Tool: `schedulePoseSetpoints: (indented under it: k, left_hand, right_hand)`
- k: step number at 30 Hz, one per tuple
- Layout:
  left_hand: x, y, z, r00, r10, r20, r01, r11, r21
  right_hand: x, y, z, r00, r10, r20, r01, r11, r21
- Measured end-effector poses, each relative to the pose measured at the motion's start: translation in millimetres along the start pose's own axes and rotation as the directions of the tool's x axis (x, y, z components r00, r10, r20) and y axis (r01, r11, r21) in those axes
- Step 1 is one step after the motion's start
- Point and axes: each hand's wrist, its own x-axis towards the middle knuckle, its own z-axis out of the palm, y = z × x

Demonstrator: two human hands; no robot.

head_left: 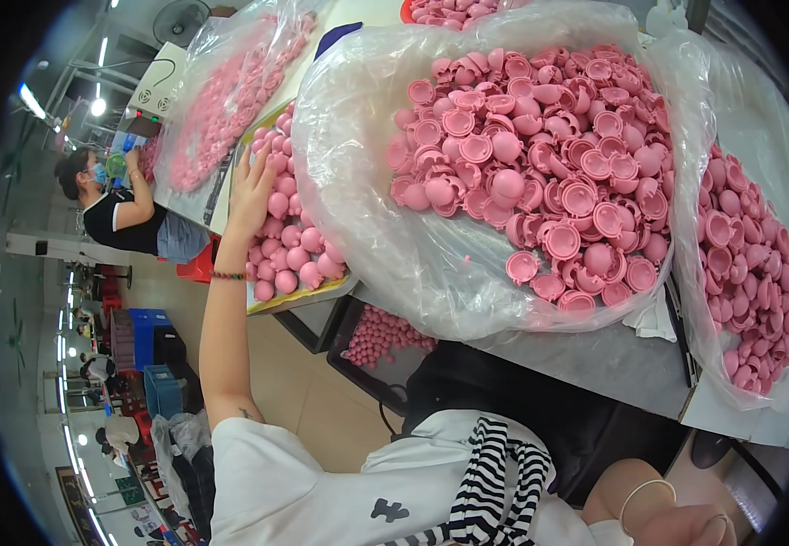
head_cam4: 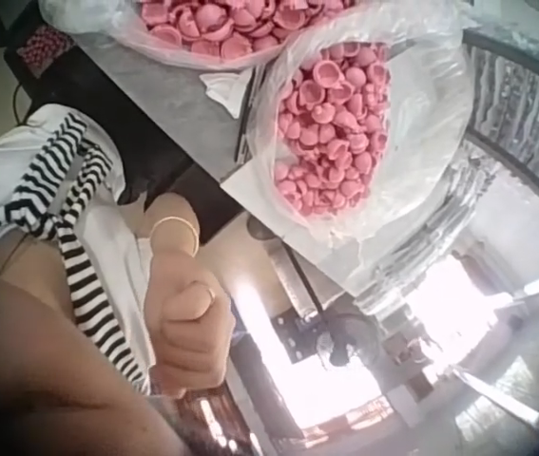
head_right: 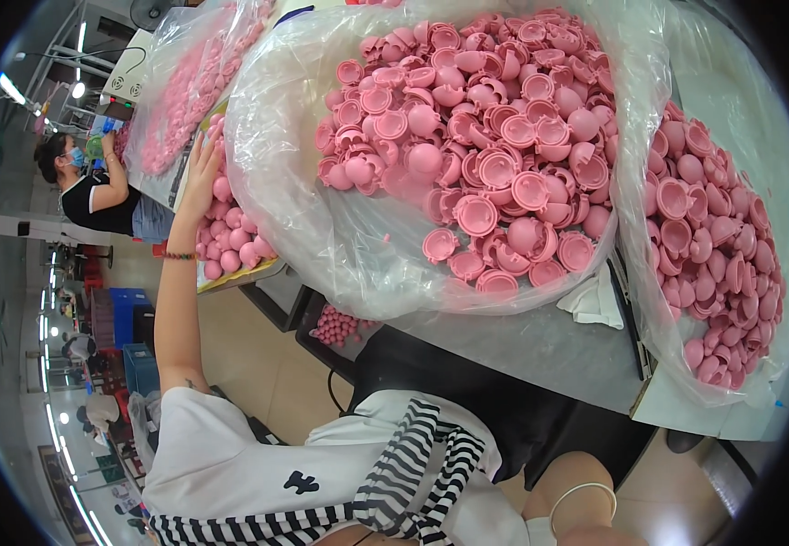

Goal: Applying adhesive to small pink plastic toy components and joining them together in a factory setting.

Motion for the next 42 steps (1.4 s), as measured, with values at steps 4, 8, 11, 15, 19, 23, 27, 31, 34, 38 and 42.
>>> schedulePoseSetpoints:
  k: [4, 8, 11, 15, 19, 23, 27, 31, 34, 38, 42]
  left_hand:
    - [33, -12, 16, 0.983, -0.180, -0.040, 0.182, 0.982, 0.055]
    - [55, -40, 8, 0.984, -0.151, 0.094, 0.133, 0.976, 0.172]
    - [44, -44, 3, 0.985, -0.097, 0.145, 0.061, 0.970, 0.234]
    - [18, -12, -7, 0.974, 0.037, 0.225, -0.102, 0.954, 0.281]
    - [-13, 46, -7, 0.993, 0.079, 0.084, -0.072, 0.994, -0.079]
    - [-22, 55, -6, 0.977, 0.084, 0.195, -0.061, 0.991, -0.123]
    - [-29, 47, -14, 0.982, -0.011, 0.190, -0.053, 0.943, 0.328]
    - [-23, 99, -22, 0.978, 0.179, -0.104, -0.156, 0.967, 0.201]
    - [-40, 201, -8, 0.909, 0.023, -0.415, -0.096, 0.983, -0.156]
    - [-60, 307, 32, 0.829, 0.559, 0.029, -0.532, 0.802, -0.271]
    - [-60, 319, 51, 0.772, 0.601, 0.205, -0.515, 0.782, -0.351]
  right_hand:
    - [3, 1, 0, 1.000, -0.015, 0.010, 0.015, 0.998, -0.057]
    - [5, 1, -6, 0.998, -0.002, 0.059, 0.002, 1.000, -0.001]
    - [3, -5, -13, 0.993, 0.027, 0.113, -0.019, 0.997, -0.076]
    - [3, -5, -16, 0.994, 0.014, 0.111, 0.005, 0.987, -0.163]
    - [6, -1, -17, 0.995, 0.004, 0.101, 0.017, 0.978, -0.206]
    - [7, -1, -14, 0.995, -0.016, 0.103, 0.036, 0.979, -0.200]
    - [7, -2, -10, 0.991, -0.050, 0.125, 0.080, 0.966, -0.248]
    - [-2, -6, -19, 0.993, -0.064, 0.096, 0.090, 0.949, -0.301]
    - [-10, -8, -32, 1.000, -0.003, 0.008, 0.005, 0.945, -0.326]
    - [-22, -7, -45, 0.995, 0.090, -0.050, -0.098, 0.982, -0.162]
    - [-31, -18, -56, 0.983, 0.134, -0.127, -0.175, 0.898, -0.403]
